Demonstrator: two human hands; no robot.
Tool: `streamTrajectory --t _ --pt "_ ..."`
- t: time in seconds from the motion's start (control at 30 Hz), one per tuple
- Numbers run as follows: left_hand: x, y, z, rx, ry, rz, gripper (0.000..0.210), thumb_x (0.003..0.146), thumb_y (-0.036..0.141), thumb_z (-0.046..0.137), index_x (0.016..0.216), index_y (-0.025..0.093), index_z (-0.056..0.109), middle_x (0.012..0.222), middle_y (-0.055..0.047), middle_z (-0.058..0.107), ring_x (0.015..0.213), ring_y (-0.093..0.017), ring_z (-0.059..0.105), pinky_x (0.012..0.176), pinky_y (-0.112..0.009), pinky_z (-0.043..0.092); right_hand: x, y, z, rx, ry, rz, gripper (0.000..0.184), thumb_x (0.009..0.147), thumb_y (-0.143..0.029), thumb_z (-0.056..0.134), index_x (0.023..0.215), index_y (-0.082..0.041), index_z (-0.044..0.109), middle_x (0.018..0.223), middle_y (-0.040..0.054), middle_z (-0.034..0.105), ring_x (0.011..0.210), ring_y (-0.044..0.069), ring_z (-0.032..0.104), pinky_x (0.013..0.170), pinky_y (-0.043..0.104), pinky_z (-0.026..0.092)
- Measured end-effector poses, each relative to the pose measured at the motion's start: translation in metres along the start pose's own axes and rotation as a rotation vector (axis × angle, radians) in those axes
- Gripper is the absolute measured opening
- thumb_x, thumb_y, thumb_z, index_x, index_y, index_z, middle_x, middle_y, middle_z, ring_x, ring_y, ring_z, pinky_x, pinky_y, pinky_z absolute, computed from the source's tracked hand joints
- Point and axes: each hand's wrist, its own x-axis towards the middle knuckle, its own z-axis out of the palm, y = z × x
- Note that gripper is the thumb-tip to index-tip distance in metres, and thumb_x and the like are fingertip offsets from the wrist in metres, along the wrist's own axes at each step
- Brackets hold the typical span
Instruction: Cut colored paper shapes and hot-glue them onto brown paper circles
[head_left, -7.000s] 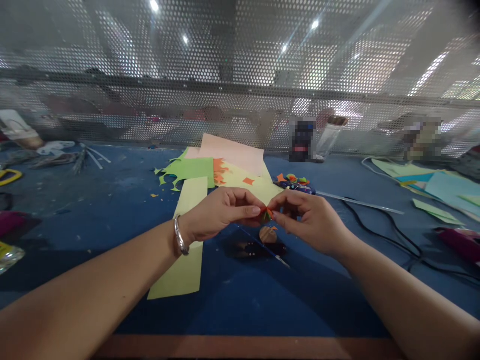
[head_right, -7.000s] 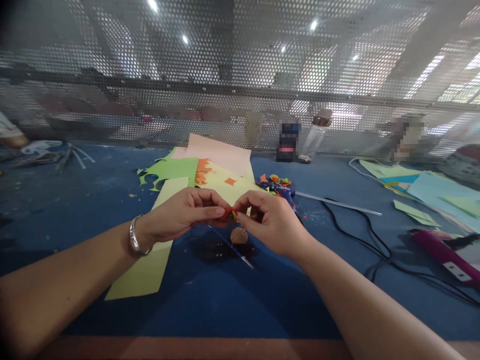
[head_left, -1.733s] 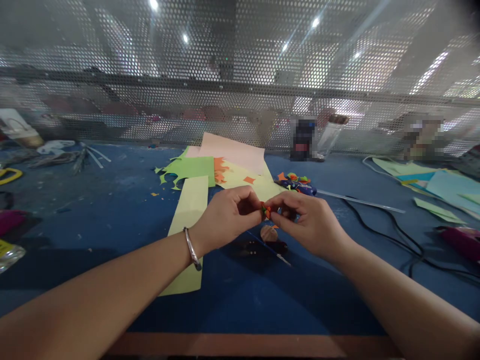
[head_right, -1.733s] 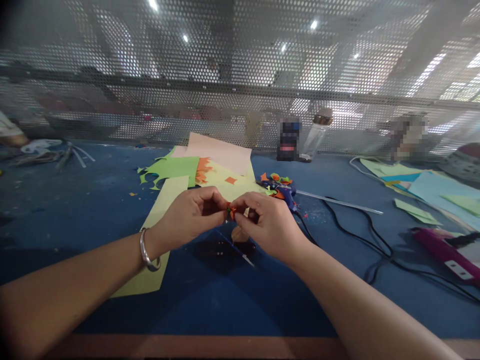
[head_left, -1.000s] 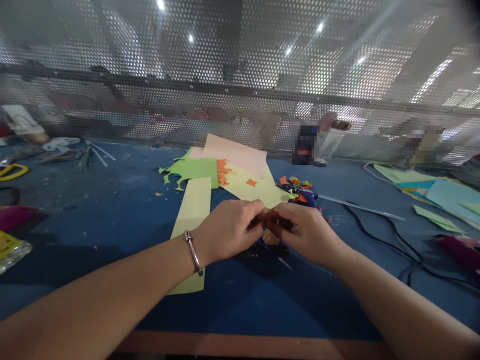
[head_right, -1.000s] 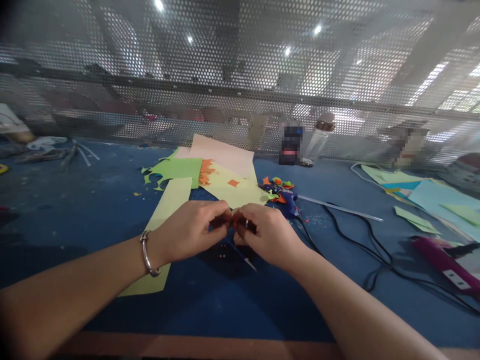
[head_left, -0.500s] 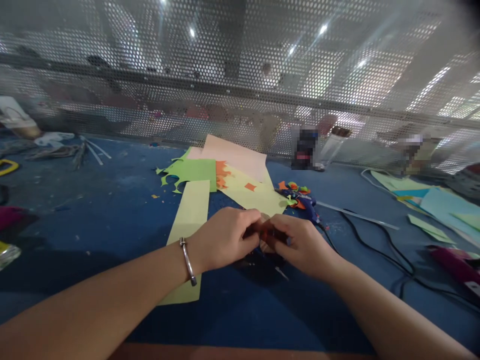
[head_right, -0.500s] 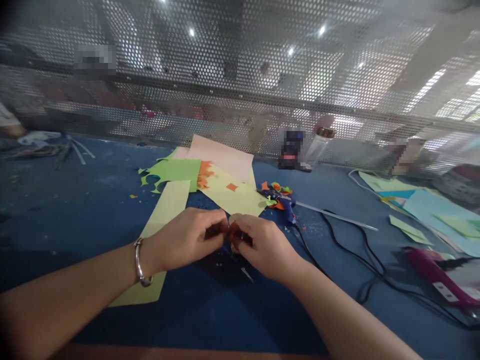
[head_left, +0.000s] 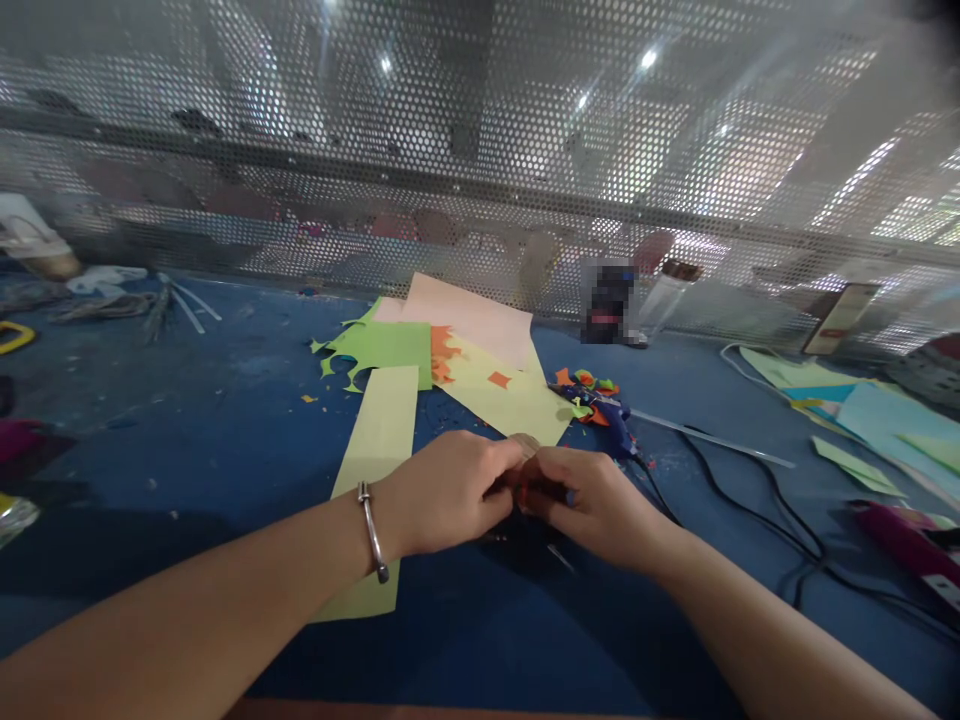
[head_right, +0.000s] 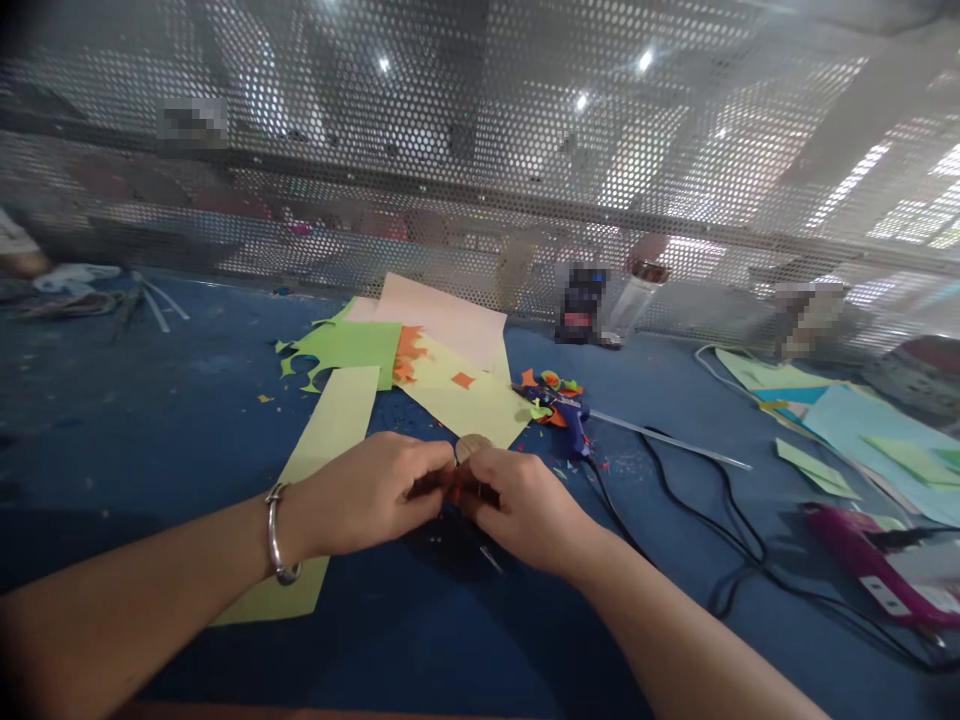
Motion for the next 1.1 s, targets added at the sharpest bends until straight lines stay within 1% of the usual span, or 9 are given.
streamTrajectory --t 0.2,0.33,0.5,0.57,0.63,0.73,0.9,1.0,1.1 --pt "0.004 -0.002 0.004 -0.032 0.03 0.04 0.014 0.08 0.01 0.055 0.088 0.02 0.062 0.075 -0.002 0.069 0.064 -0.017 0.061 0.058 -0.028 0.035 0.001 -0.001 -0.002 -0.03 -0.002 0.02 0.011 0.083 -0.01 0.059 0.081 -0.018 0.067 0.077 0.0013 0.068 0.07 0.014 0.06 0.063 0.025 0.045" --pt "0.007 -0.01 0.003 -0.056 0.104 -0.078 0.008 0.085 0.016 0.056 0.083 0.019 0.063 0.069 0.0 0.066 0.06 -0.014 0.059 0.056 -0.027 0.036 0.0 0.009 -0.021 -0.024 0.045 0.037 0.016 0.089 -0.021 0.06 0.1 -0.02 0.072 0.087 0.0017 0.072 0.071 0.014 0.063 0.062 0.025 0.046" --pt "0.009 -0.028 0.001 -0.13 0.294 -0.188 0.009 0.09 0.024 0.057 0.09 0.019 0.064 0.081 -0.003 0.071 0.071 -0.015 0.065 0.063 -0.026 0.046 -0.005 0.055 -0.059 -0.272 0.404 0.369 0.025 0.088 -0.043 0.063 0.092 -0.021 0.073 0.077 0.0031 0.072 0.065 0.018 0.063 0.062 0.03 0.044" --pt "0.01 -0.032 0.0 -0.158 0.343 -0.187 0.01 0.091 0.026 0.058 0.09 0.018 0.063 0.082 -0.003 0.071 0.071 -0.015 0.065 0.064 -0.026 0.048 -0.007 0.077 -0.068 -0.38 0.406 0.519 0.026 0.084 -0.047 0.065 0.085 -0.022 0.072 0.078 0.0042 0.074 0.068 0.021 0.066 0.061 0.031 0.042" --pt "0.01 -0.034 -0.001 -0.168 0.364 -0.17 0.009 0.091 0.025 0.058 0.09 0.018 0.064 0.084 -0.003 0.071 0.071 -0.014 0.065 0.065 -0.026 0.049 -0.006 0.095 -0.071 -0.405 0.375 0.599 0.028 0.08 -0.049 0.068 0.081 -0.022 0.071 0.078 0.0051 0.074 0.071 0.023 0.067 0.06 0.031 0.041" --pt "0.01 -0.033 -0.001 -0.166 0.353 -0.158 0.007 0.09 0.023 0.059 0.089 0.018 0.064 0.084 -0.003 0.072 0.072 -0.014 0.066 0.065 -0.026 0.05 -0.001 0.112 -0.068 -0.313 0.367 0.661 0.029 0.071 -0.049 0.075 0.071 -0.021 0.068 0.071 0.0062 0.072 0.07 0.025 0.066 0.059 0.032 0.039" --pt "0.009 -0.031 -0.001 -0.168 0.296 -0.131 0.007 0.09 0.023 0.059 0.088 0.019 0.065 0.084 -0.002 0.072 0.073 -0.014 0.066 0.066 -0.026 0.05 0.005 0.12 -0.065 -0.146 0.426 0.731 0.02 0.064 -0.036 0.078 0.066 -0.021 0.064 0.057 0.0008 0.065 0.057 0.019 0.061 0.055 0.03 0.04" --pt "0.008 -0.03 -0.002 -0.173 0.3 -0.125 0.006 0.09 0.022 0.059 0.088 0.019 0.064 0.084 -0.002 0.072 0.072 -0.014 0.065 0.065 -0.026 0.05 0.003 0.119 -0.065 0.034 0.495 0.786 0.019 0.066 -0.036 0.075 0.071 -0.02 0.064 0.051 -0.0021 0.058 0.044 0.017 0.054 0.046 0.03 0.039" --pt "0.008 -0.029 -0.003 -0.176 0.304 -0.138 0.007 0.09 0.022 0.059 0.086 0.019 0.065 0.083 -0.002 0.072 0.069 -0.013 0.063 0.064 -0.026 0.05 0.002 0.117 -0.066 0.249 0.601 0.778 0.019 0.071 -0.036 0.07 0.076 -0.02 0.062 0.055 -0.003 0.057 0.044 0.015 0.054 0.044 0.029 0.045"
